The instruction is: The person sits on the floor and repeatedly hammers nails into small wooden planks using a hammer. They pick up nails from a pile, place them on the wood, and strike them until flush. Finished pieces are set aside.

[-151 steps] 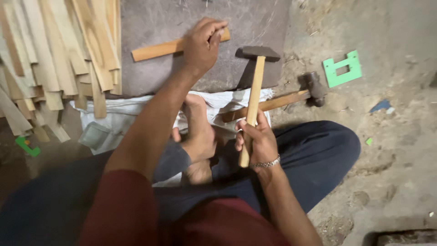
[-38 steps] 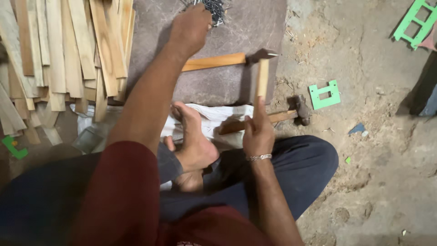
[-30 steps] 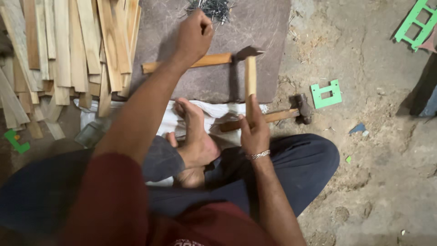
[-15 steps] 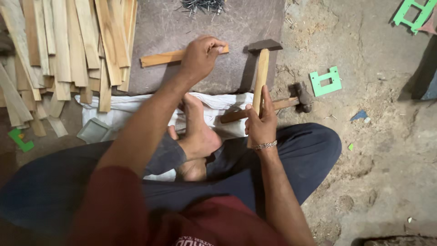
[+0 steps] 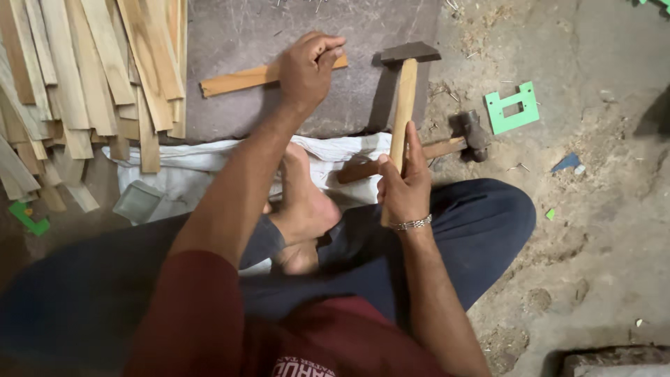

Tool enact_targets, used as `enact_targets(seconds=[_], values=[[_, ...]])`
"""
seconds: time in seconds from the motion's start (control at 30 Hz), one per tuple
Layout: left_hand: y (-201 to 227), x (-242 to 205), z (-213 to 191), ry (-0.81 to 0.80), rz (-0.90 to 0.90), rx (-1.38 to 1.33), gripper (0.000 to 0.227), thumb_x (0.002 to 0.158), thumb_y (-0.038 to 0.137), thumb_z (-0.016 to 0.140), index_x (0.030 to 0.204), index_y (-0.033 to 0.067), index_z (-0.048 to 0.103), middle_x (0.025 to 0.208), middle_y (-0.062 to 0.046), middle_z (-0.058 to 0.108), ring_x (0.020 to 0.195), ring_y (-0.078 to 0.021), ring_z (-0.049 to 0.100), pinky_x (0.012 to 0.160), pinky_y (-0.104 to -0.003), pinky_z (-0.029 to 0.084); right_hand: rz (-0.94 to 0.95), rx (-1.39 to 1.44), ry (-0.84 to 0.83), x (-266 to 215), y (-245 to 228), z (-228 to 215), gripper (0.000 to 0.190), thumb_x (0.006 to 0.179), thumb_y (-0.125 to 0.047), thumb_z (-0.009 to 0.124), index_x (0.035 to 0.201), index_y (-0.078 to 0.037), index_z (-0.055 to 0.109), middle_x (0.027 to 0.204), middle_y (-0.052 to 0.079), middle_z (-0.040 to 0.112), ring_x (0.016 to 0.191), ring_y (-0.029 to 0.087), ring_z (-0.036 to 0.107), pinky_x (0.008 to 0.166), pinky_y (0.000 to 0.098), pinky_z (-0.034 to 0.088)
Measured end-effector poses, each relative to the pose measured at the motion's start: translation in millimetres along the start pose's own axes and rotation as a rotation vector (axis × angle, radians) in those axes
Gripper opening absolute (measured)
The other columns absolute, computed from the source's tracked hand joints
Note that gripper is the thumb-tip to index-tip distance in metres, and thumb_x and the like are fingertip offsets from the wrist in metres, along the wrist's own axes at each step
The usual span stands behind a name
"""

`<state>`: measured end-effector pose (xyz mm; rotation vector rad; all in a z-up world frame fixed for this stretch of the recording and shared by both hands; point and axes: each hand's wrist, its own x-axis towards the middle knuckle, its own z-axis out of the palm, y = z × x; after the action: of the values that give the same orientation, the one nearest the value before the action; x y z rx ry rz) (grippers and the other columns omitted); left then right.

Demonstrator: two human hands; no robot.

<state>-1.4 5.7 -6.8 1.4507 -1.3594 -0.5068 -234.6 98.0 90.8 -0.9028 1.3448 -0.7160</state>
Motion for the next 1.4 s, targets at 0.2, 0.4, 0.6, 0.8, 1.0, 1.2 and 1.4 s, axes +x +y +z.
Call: enact_targets(seconds=[0.2,0.4,0.6,0.8,1.0,1.2,1.4], values=[[7,-1,-1,0.010,0.028,0.020,0.010,0.094,0.003,0.074,0.104,0.0035,0.075,0.097,-0.012,0.074,0.086,-0.0270,0.074,0.074,-0.035,0.057,0.010,0.011,0.002,-1,9,-2,0.077,0.098,0.001,0.060,0.165,-0.015,0.025,0.079,-0.002,0.056,0.049,0.004,0.046,0.039,0.0223,0.042],[6,-6,-4,-0.016,0.113,0.044,0.025,0.089,-0.002,0.068,0.111,0.0059,0.077,0.101,-0.012,0.075,0.089,-0.0271,0.074,0.078,-0.035,0.058,-0.423,-0.264,-0.007,2,15,-1,0.071,0.101,0.007,0.064,0.164,-0.001,0.034,0.142,0.014,0.060,0.101,0.018,0.062,0.080,0.0309,0.057],[-5,-10,3,0.038,0.039,-0.117,0.052,0.093,0.002,0.076,0.140,0.0147,0.060,0.099,-0.005,0.077,0.085,-0.0187,0.078,0.075,-0.029,0.063,-0.570,-0.642,0.003,-16,-15,3,0.056,0.101,0.000,0.067,0.153,0.002,0.046,0.136,0.024,0.066,0.113,0.026,0.072,0.089,0.0344,0.060],[-8,-13,6,-0.011,-0.037,-0.015,0.084,0.093,0.004,0.081,0.159,0.0239,0.033,0.096,0.000,0.078,0.079,-0.0135,0.076,0.070,-0.027,0.060,-0.731,-0.734,0.084,-23,-24,19,0.054,0.101,-0.001,0.071,0.151,-0.003,0.051,0.107,0.019,0.071,0.093,0.028,0.072,0.080,0.0367,0.059],[-6,-17,3,-0.032,-0.129,-0.010,0.083,0.093,0.001,0.077,0.160,0.0258,0.034,0.097,0.002,0.081,0.081,-0.0097,0.077,0.071,-0.026,0.061,-0.493,-0.966,0.095,-8,-34,21,0.057,0.092,-0.004,0.078,0.145,-0.001,0.056,0.102,0.021,0.071,0.090,0.032,0.071,0.072,0.0390,0.058],[-7,-16,-6,-0.028,-0.056,-0.117,0.086,0.093,-0.009,0.068,0.163,0.0197,0.025,0.113,-0.007,0.064,0.071,-0.0143,0.062,0.068,-0.031,0.056,-0.893,-0.496,0.200,-39,-37,11,0.047,0.103,0.005,0.068,0.145,0.006,0.046,0.100,0.016,0.065,0.084,0.023,0.065,0.072,0.0336,0.056],[-17,-19,0,0.032,0.010,-0.028,0.083,0.090,-0.012,0.065,0.160,0.0179,0.030,0.110,-0.004,0.062,0.086,-0.0138,0.065,0.075,-0.029,0.053,-0.490,-1.144,-0.015,0,1,25,0.063,0.094,-0.001,0.074,0.152,-0.002,0.049,0.085,0.020,0.067,0.078,0.038,0.066,0.064,0.0459,0.050]])
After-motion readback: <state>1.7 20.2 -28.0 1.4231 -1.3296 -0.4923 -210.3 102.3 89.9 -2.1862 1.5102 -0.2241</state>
